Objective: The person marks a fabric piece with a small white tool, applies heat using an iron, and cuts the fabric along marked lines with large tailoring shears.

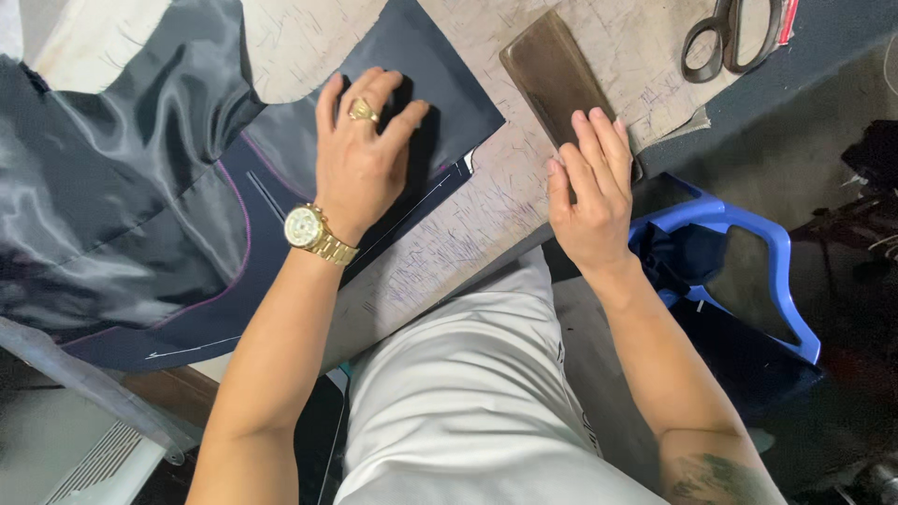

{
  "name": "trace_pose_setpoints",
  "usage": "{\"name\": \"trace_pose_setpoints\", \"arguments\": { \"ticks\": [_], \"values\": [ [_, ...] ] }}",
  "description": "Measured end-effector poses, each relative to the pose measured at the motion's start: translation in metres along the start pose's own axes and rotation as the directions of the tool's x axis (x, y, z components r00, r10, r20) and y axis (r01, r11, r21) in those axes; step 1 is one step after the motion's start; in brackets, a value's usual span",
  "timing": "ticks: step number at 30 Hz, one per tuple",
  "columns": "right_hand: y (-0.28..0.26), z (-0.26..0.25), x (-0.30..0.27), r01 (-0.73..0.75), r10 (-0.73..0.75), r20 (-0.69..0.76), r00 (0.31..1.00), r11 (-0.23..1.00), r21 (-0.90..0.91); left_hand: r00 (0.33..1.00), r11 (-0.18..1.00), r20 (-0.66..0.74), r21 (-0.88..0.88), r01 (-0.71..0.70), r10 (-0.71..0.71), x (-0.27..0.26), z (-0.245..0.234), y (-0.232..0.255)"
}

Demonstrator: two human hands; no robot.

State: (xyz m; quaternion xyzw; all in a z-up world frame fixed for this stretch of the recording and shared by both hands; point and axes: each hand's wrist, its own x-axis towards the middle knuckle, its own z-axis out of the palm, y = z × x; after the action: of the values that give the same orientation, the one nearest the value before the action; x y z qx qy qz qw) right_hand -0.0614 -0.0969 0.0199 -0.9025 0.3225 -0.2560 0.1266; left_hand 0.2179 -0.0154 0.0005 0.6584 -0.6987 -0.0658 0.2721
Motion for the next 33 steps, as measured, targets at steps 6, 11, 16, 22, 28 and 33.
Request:
{"name": "trace_pose_setpoints", "arguments": {
  "ticks": [6, 11, 16, 22, 28, 33],
  "values": [
    [0.016, 0.004, 0.003, -0.013, 0.033, 0.125, 0.992, 0.987, -0.158, 0.992, 0.994, -0.062, -0.025, 0.109, -0.111, -0.004, -0.012, -0.014],
    [0.032, 0.003, 0.021, -0.016, 0.034, 0.160, 0.987, 0.993, -0.113, 0.953, 0.961, -0.127, -0.054, 0.270, -0.275, -0.038, -0.006, 0.010],
    [0.026, 0.026, 0.039, 0.340, -0.397, 0.148, 0.906, 0.890, 0.303, 0.852, 0.893, -0.283, -0.036, 0.449, -0.440, -0.071, 0.019, 0.059],
    [0.055, -0.002, 0.061, 0.444, -0.560, 0.355, 0.748, 0.821, 0.359, 0.658, 0.694, -0.338, 0.021, 0.720, -0.673, -0.060, 0.056, 0.118],
    [0.112, -0.017, 0.095, 0.379, -0.571, 0.342, 0.746, 0.787, 0.487, 0.670, 0.693, -0.309, 0.044, 0.719, -0.675, 0.016, 0.133, 0.182],
    [0.119, -0.006, 0.103, 0.380, -0.601, 0.322, 0.731, 0.751, 0.540, 0.648, 0.794, -0.465, -0.273, 0.543, -0.603, 0.034, 0.155, 0.209]
  ]
}}
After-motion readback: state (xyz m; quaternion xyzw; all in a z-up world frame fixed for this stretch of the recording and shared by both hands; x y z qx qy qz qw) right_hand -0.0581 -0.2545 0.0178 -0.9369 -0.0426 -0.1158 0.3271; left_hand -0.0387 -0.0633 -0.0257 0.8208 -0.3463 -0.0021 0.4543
